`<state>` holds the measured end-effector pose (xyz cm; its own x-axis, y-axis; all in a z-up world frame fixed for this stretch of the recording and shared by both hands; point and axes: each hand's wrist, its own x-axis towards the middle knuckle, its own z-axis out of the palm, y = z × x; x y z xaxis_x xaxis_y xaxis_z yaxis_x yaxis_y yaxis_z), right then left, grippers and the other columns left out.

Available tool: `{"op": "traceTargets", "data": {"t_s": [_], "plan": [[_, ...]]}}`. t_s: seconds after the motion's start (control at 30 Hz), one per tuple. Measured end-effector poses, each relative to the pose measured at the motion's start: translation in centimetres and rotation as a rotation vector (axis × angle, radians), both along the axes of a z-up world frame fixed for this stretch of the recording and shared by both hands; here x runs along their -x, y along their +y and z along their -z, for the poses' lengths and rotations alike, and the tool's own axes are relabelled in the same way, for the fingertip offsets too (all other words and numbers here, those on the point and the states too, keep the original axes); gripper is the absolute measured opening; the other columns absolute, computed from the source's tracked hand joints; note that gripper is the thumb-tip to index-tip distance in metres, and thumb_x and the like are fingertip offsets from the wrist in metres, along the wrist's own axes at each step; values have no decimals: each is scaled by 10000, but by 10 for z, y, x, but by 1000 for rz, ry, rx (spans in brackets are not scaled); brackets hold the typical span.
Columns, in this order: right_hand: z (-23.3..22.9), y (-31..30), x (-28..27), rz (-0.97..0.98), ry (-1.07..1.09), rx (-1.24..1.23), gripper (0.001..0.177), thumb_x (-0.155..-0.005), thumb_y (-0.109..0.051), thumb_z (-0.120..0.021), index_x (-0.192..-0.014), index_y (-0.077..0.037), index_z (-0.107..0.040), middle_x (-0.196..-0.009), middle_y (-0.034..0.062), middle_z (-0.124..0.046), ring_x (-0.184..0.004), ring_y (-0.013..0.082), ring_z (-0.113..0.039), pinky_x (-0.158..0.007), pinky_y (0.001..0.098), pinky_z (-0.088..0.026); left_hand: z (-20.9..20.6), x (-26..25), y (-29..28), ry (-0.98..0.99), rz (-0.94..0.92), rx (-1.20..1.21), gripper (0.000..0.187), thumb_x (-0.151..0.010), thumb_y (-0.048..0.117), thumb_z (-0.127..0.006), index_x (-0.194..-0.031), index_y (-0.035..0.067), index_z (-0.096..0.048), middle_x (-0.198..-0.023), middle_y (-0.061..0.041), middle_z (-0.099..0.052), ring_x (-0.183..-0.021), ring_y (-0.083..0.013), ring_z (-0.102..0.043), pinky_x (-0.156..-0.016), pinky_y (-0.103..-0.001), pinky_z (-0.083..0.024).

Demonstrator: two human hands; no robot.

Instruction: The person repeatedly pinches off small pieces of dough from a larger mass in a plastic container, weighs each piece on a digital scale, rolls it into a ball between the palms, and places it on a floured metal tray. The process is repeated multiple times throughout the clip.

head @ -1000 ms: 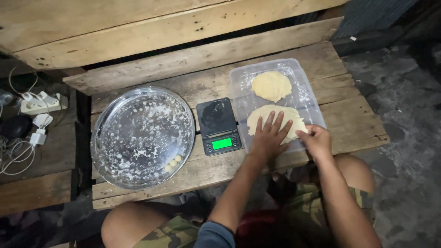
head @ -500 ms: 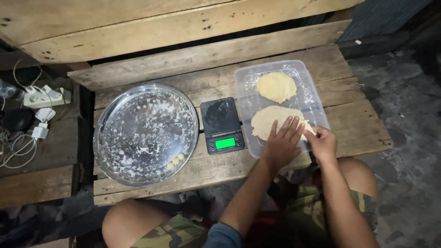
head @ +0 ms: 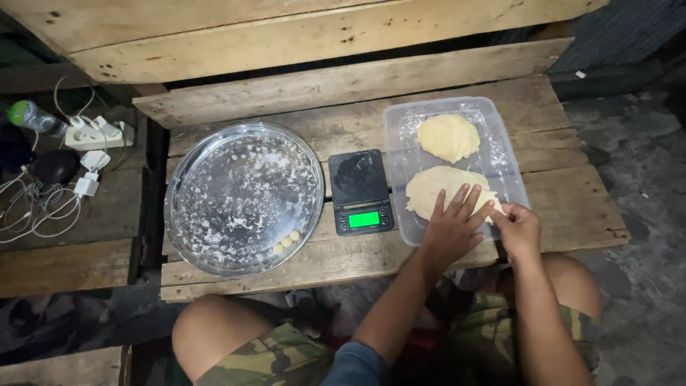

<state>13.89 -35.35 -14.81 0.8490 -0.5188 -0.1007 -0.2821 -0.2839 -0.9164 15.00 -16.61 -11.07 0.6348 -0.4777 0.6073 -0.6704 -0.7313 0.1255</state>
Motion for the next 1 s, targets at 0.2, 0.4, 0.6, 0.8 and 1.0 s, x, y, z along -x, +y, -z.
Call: {"op": "traceTargets", "data": {"t_s": [0.2, 0.4, 0.6, 0.8, 1.0], "plan": [[-49, 22, 20, -10, -44, -171, 249, -912, -140, -807, -1100, 4, -730, -736, 16, -536, -687, 105, -552, -610, 220, -430, 10, 0, -7, -2, -26, 35, 944, -683, 555, -846, -1520, 288, -504, -1632, -100, -484, -1530, -302, -468, -1232, -641, -386], [-90, 4, 38, 103, -152, -604, 140, -937, -121, -751, -1065, -118, -696, -896, 28, -726, -684, 34, -663, -556, 89, -538, -1, 3, -7, 130, -99, -240, 852, -843, 691, -651, -1584, 343, -413, -1712, -23, -313, -1599, -230, -254, -1277, -578, -215], [-70, 30, 50, -35, -200, -281, 430, -793, 33, -781, -1195, -74, -673, -1309, 69, -702, -1054, 109, -661, -948, 221, -540, -21, -5, 16, 606, 281, 126, 872, -813, 224, -492, -1628, 75, -221, -1702, -153, -253, -1590, -318, -208, -1260, -621, -62], [-46, 82, 55, -375, -58, 6, 643, -708, 126, -602, -1292, -141, -572, -900, 62, -719, -705, 152, -620, -613, 267, -490, -71, 44, 119, 773, 480, 525, 838, -954, 348, -665, -1609, 41, -242, -1653, -221, -328, -1517, -355, -360, -1239, -432, -294], [-85, 164, 79, -745, 82, 122, 534, -755, -65, -769, -1253, -213, -644, -1103, -10, -828, -977, 113, -808, -812, 246, -581, -68, 89, 185, 861, 445, 620, 326, -1011, 70, -653, -1332, 78, -597, -1248, -93, -706, -1120, -195, -705, -961, -313, -529]]}}
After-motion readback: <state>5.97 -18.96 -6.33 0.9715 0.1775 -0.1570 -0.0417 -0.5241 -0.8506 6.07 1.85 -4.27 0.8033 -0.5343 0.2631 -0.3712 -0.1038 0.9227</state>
